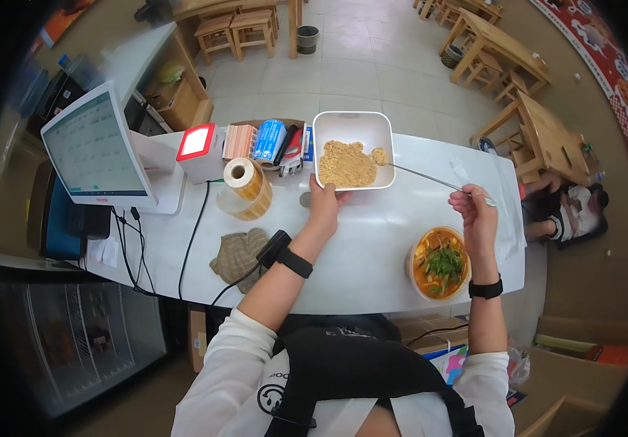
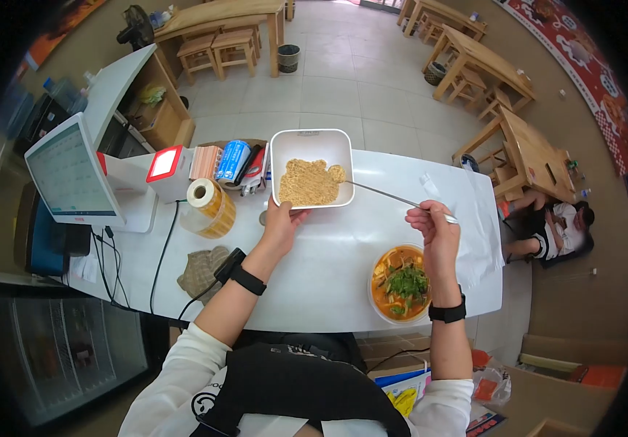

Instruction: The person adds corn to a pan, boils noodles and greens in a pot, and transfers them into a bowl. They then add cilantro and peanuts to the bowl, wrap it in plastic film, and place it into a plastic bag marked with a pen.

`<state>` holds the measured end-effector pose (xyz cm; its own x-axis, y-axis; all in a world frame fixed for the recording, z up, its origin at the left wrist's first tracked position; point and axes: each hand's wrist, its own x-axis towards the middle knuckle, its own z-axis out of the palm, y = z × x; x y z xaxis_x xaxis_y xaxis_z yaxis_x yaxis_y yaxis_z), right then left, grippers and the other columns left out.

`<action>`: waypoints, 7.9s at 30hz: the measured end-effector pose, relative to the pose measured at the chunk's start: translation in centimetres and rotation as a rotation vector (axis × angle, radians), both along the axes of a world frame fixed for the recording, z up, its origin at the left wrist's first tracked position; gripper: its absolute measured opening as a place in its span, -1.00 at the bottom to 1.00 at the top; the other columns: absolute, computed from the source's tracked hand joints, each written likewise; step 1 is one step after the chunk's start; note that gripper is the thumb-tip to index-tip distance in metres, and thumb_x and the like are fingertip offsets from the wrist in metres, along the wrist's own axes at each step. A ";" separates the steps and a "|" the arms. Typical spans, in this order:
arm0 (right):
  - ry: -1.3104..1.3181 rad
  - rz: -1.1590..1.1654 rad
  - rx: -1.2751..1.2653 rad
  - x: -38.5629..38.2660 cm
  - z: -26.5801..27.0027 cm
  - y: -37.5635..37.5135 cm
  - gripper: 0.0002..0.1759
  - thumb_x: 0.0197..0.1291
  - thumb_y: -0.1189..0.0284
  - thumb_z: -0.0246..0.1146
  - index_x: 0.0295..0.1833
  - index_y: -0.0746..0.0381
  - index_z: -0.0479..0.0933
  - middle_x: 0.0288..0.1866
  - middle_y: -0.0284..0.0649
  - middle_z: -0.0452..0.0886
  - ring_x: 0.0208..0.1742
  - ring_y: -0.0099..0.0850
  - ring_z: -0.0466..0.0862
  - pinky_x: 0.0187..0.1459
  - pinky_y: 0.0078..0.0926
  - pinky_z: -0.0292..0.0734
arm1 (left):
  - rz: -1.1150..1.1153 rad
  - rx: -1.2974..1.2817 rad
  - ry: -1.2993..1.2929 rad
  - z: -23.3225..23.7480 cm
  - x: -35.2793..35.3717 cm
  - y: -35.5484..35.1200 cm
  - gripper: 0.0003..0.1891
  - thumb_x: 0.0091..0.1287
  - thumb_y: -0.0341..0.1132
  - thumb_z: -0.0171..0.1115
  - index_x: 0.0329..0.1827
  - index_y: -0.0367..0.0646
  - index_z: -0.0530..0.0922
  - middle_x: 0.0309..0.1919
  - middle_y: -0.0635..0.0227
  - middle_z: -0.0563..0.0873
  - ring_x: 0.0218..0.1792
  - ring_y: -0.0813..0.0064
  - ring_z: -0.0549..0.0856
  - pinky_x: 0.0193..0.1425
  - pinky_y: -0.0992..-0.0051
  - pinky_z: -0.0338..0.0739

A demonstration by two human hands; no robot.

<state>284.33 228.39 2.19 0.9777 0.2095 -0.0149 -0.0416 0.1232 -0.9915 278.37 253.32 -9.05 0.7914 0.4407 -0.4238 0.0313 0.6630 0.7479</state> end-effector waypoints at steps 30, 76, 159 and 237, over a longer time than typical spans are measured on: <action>-0.809 0.228 -0.851 -7.6 -5.0 14.8 -0.61 -0.13 0.75 0.10 -0.10 0.26 0.41 -0.09 -0.01 0.40 -0.04 -0.09 0.46 -0.12 -0.35 0.44 | -0.251 1.281 -0.038 -1.0 -15.3 4.9 -0.73 -0.03 -0.56 0.14 -0.23 -0.14 0.44 -0.16 0.26 0.47 -0.05 0.24 0.43 0.01 0.39 0.33; -0.504 0.307 -0.838 -18.7 -32.4 2.2 -0.56 0.05 0.54 0.15 0.10 0.33 0.35 0.14 0.12 0.34 0.20 0.06 0.30 0.22 -0.11 0.19 | -0.619 1.842 -0.033 -2.7 -14.6 0.1 -0.64 -0.05 -0.55 0.05 -0.11 -0.16 0.48 0.01 0.20 0.49 0.07 0.17 0.44 0.12 0.24 0.25; 0.232 0.481 -0.343 2.2 -8.7 -6.1 -0.74 0.23 0.26 0.13 -0.30 0.26 0.52 -0.41 -0.44 0.49 -0.33 -0.68 0.44 -0.31 -0.67 0.38 | -0.731 0.512 0.022 0.5 0.6 -9.7 -0.68 0.28 -0.17 0.14 -0.08 -0.26 0.55 -0.23 0.38 0.63 -0.21 0.65 0.56 -0.12 0.58 0.46; 0.063 0.452 -0.081 -13.4 -3.0 -3.9 -0.41 -0.19 0.49 0.44 0.02 0.26 0.38 -0.14 -0.34 0.42 -0.05 -0.51 0.45 0.04 -0.57 0.33 | -0.594 0.308 -0.148 6.8 -13.0 -12.0 -0.88 0.33 -0.36 0.06 -0.21 -0.24 0.44 -0.28 0.38 0.56 -0.24 0.67 0.51 -0.18 0.63 0.40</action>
